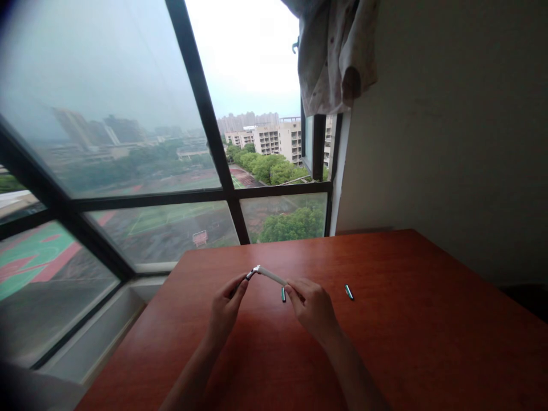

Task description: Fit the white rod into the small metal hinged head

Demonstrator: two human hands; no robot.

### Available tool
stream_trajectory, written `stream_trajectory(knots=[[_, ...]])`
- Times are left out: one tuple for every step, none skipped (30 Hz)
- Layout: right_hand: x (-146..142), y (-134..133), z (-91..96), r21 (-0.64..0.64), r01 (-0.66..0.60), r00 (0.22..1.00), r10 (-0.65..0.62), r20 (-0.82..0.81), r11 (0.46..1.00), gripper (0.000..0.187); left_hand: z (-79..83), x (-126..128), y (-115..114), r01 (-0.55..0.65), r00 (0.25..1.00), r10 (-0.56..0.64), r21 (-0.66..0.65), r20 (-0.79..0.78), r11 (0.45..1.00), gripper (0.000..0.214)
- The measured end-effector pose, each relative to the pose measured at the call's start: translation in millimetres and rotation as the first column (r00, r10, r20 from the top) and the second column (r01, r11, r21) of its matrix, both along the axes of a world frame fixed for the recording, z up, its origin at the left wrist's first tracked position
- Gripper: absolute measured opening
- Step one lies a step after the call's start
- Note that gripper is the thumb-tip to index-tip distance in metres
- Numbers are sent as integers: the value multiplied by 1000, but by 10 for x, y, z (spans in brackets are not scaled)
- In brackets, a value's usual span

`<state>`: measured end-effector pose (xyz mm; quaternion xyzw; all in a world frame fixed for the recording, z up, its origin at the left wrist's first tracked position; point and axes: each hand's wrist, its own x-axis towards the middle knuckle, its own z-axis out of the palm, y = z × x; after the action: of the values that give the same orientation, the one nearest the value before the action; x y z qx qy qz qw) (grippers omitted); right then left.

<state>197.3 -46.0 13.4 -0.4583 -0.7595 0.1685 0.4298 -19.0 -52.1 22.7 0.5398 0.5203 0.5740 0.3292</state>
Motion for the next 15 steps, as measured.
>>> stream_trajectory(knots=[[4,2,-1,-2,1,1000,-1,-1,1000,33,-1,-3,1,-5,1000,5,-3,3,1000,28],[6,4,-1,-4,1,1000,-1,1,1000,33,-4,-7,2,-9,1000,9,-3,1,1000,28],[6,4,0,-6,-3,1000,3,4,1000,33,-9,-10,2,-12,1000,12,-1,-4,1000,27],[4,4,3,-8,-9,1000,9,7,1000,33,-13,-12,3,-14,1000,14,3,-10,1000,27],[2,2,6,-11,-14,1000,14,10,1000,33,-18,-15,4,-15,1000,15,7,-18,1000,26],[0,1,10,-12,-17,1000,17,10,1000,33,-22,-17,4,-14,1000,14,9,-24,1000,26],[0,-2,14,-13,-17,1000,17,8,1000,33,-26,-19,5,-14,1000,14,10,-28,1000,26],[0,-4,17,-13,-12,1000,12,5,1000,33,-30,-22,6,-14,999,14,10,-29,1000,26],[1,-7,20,-13,-7,1000,8,2,1000,33,-34,-25,7,-13,999,13,10,-32,1000,27],[3,-9,23,-15,-6,1000,6,0,1000,32,-39,-28,9,-12,999,12,9,-37,1000,27],[5,-12,24,-17,-6,1000,6,1,1000,32,-45,-31,10,-11,999,12,9,-45,1000,27],[7,-14,24,-21,-11,1000,11,4,1000,32,-51,-34,12,-12,998,12,13,-55,1000,26],[7,-15,23,-25,-18,1000,18,6,1000,31,-59,-36,14,-11,998,12,18,-68,1000,26],[8,-16,21,-28,-22,1000,22,7,999,31,-67,-38,16,-9,997,11,24,-82,1000,25],[8,-15,18,-29,-21,1000,21,7,999,31,-76,-39,18,-7,995,10,30,-94,1000,25]])
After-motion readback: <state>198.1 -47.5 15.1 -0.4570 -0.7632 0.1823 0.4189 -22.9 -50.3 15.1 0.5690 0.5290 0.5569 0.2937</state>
